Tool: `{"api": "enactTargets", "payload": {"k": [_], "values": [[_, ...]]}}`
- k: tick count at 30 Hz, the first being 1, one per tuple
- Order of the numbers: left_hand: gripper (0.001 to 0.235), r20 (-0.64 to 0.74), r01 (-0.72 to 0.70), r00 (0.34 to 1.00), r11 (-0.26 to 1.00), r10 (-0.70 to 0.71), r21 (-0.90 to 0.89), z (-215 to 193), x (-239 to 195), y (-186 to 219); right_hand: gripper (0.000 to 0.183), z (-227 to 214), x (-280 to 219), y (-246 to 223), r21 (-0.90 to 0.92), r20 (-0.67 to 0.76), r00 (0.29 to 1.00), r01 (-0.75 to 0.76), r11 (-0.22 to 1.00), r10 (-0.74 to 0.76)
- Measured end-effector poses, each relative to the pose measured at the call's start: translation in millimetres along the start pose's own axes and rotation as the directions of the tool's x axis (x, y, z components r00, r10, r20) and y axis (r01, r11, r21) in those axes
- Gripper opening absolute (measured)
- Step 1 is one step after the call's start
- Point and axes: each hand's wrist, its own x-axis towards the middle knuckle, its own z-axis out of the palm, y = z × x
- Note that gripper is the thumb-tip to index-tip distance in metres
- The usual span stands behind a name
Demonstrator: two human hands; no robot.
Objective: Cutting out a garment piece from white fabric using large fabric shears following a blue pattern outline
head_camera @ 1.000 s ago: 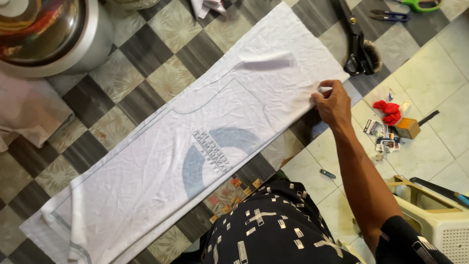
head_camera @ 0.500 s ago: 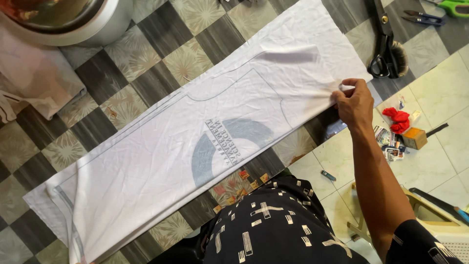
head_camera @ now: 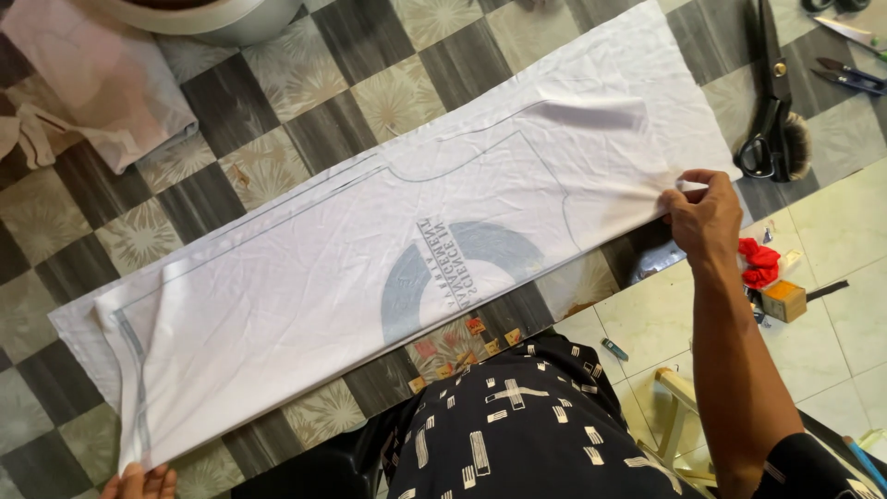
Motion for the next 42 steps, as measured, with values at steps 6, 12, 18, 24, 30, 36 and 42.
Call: {"api": "enactTargets", "payload": {"k": [6, 12, 18, 24, 30, 36, 42], "values": [[0.031, -0.171, 0.079, 0.981, 0.994, -0.091, -0.076, 16.7, -22.1, 10.0, 0.038, -1.8, -7.7, -11.5, -0.006, -0.002, 1.000, -0.024, 1.000, 0.024], [0.030, -0.171, 0.110, 0.977, 0.986, -0.131, -0.123, 16.4, -29.9, 7.2, 0.039, -2.4, -9.4, -14.8, -0.018, 0.008, 1.000, -0.018, 1.000, 0.018], [0.019, -0.286, 0.015, 0.955, 0.974, -0.081, -0.224, 46.8, -71.8, 32.4, 0.037, -1.5, -10.0, -14.2, -0.025, -0.002, 1.000, -0.014, 1.000, 0.014], [0.018, -0.320, 0.102, 0.929, 0.961, -0.184, -0.257, 46.3, -70.8, 36.6, 0.041, 0.4, -4.6, -5.1, -0.053, -0.017, 1.000, 0.013, 0.999, -0.014], [0.021, -0.173, -0.028, 0.984, 0.911, -0.047, -0.412, 44.1, -59.8, 0.9, 0.040, 14.2, 54.1, 78.3, -0.103, -0.054, 0.957, 0.280, 0.955, -0.286], [0.030, -0.342, -0.079, 0.940, 0.959, -0.020, -0.271, 82.2, -33.8, -23.8, 0.040, 262.1, 33.3, 3.9, 0.186, 0.277, 0.830, 0.448, 0.875, -0.484], [0.022, -0.431, -0.069, 0.900, 0.998, 0.068, 0.014, 82.6, -28.2, -19.7, 0.039, 302.2, 39.1, -71.7, 0.226, 0.348, 0.729, 0.545, 0.808, -0.589]]}}
